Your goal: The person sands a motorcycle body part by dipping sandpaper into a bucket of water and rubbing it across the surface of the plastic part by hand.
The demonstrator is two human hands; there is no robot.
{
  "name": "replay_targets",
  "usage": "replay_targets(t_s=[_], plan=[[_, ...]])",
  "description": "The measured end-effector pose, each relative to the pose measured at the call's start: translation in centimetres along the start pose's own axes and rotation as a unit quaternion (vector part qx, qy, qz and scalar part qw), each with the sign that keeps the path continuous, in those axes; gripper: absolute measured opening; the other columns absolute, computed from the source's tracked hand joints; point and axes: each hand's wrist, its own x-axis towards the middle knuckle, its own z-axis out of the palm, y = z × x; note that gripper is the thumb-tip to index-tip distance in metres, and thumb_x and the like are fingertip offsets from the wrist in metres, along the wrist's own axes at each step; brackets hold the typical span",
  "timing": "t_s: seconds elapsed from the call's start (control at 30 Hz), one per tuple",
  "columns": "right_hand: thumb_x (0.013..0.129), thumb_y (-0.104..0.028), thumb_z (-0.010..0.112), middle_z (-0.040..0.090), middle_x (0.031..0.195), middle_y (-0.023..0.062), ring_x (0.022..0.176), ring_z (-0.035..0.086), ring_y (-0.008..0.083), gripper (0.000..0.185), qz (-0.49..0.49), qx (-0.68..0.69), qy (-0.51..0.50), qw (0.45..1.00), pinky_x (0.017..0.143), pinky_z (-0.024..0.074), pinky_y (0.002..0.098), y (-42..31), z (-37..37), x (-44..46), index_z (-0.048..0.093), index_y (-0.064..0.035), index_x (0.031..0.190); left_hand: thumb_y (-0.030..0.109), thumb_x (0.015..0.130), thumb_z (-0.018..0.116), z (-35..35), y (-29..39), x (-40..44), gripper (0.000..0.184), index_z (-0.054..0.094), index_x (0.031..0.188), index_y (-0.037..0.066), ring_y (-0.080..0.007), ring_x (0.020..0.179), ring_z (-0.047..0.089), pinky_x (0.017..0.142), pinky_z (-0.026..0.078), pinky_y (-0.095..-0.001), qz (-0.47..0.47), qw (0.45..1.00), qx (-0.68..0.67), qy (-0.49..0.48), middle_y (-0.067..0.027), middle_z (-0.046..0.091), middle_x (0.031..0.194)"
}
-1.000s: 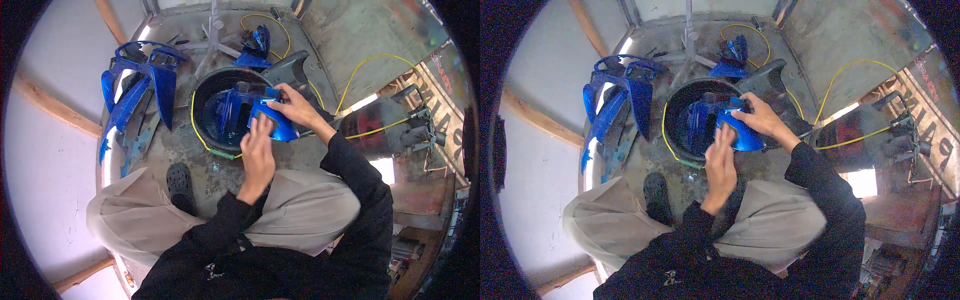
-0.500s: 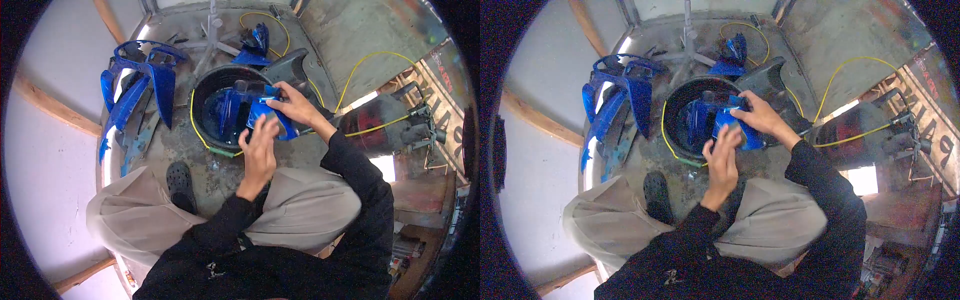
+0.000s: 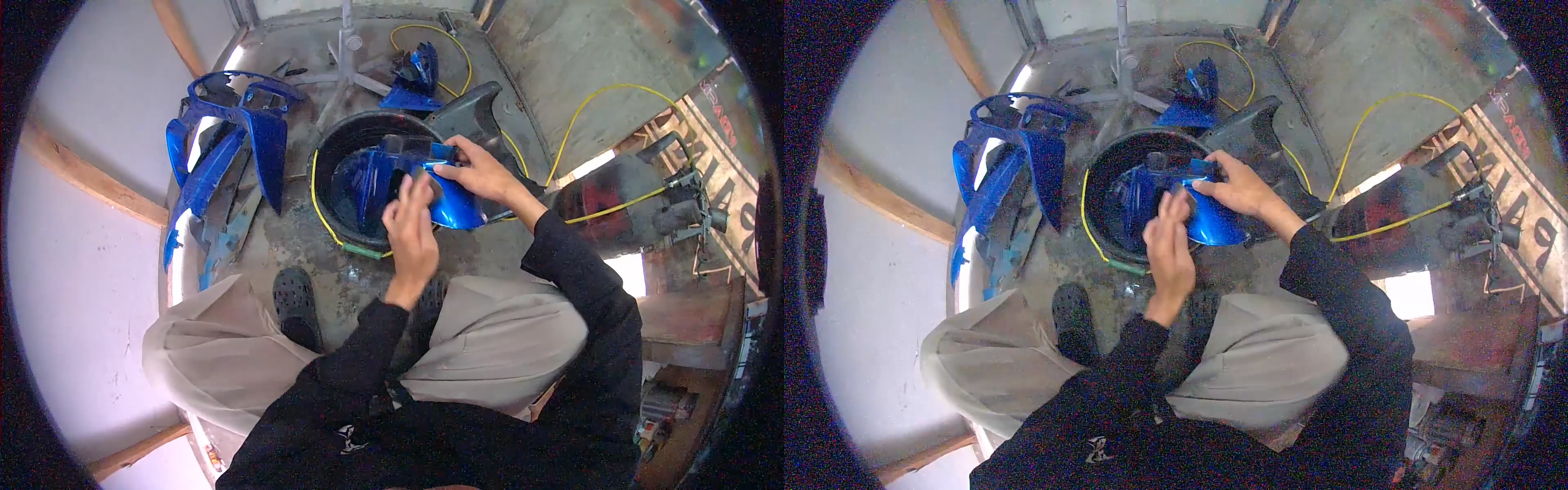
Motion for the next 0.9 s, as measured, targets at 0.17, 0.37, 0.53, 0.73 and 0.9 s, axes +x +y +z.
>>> replay_targets(t_s=[0.17, 0.37, 0.53, 0.73, 0.9], plan=[[0.094, -0.035, 0.074, 0.064, 0.101, 0.0097, 0.096, 0.059, 0.0172, 0.055, 0.008, 0.029, -0.018, 0.999, 0.088, 0.0495, 0.0350, -0.8, -0.6, -0.3, 0.052, -0.0068, 0.136, 0.005, 0.106, 0.042, -0.4, 0.2, -3.2, 0.040, 0.058, 0.142, 0.003, -0.0274, 0.152, 0.040, 0.117, 0.023, -0.0461, 0.007, 0.999, -0.018, -0.050, -0.0126, 0.056, 0.153], [0.094, -0.036, 0.074, 0.067, 0.111, 0.0155, 0.103, 0.063, 0.0229, 0.058, -0.005, 0.025, -0.004, 1.000, 0.093, 0.0507, 0.0385, 1.2, 0.0, 0.7, 0.051, -0.0065, 0.138, 0.006, 0.105, 0.042, 0.6, 0.5, -1.6, 0.043, 0.055, 0.146, 0.004, -0.0286, 0.153, 0.037, 0.117, 0.022, -0.0462, -0.040, 0.998, -0.048, -0.016, -0.0143, 0.059, 0.149], [0.091, -0.041, 0.076, 0.069, 0.117, 0.0224, 0.106, 0.068, 0.0302, 0.064, -0.020, 0.045, 0.010, 0.999, 0.094, 0.0530, 0.0421, 0.7, 0.1, 0.0, 0.052, -0.0064, 0.139, 0.004, 0.106, 0.040, -0.2, 1.1, -2.8, 0.040, 0.059, 0.142, 0.004, -0.0282, 0.152, 0.038, 0.118, 0.025, -0.0451, 0.006, 0.999, -0.002, -0.048, -0.0147, 0.055, 0.154], [0.090, -0.043, 0.076, 0.068, 0.120, 0.0235, 0.113, 0.066, 0.0328, 0.066, -0.014, 0.059, -0.025, 0.998, 0.099, 0.0511, 0.0433, 1.0, -0.2, 0.6, 0.053, -0.0063, 0.139, 0.003, 0.106, 0.041, 0.5, 2.2, -2.9, 0.041, 0.056, 0.144, 0.003, -0.0290, 0.154, 0.036, 0.120, 0.023, -0.0458, -0.034, 0.998, -0.030, -0.031, -0.0148, 0.054, 0.155], [0.089, -0.045, 0.076, 0.066, 0.124, 0.0253, 0.119, 0.064, 0.0356, 0.067, -0.003, 0.017, 0.015, 1.000, 0.103, 0.0493, 0.0452, 0.0, -0.1, -0.5, 0.053, -0.0066, 0.139, 0.007, 0.107, 0.041, 0.2, 0.7, -1.8, 0.042, 0.056, 0.147, 0.004, -0.0323, 0.153, 0.037, 0.118, 0.024, -0.0466, -0.044, 0.998, -0.025, -0.038, -0.0134, 0.053, 0.156]])
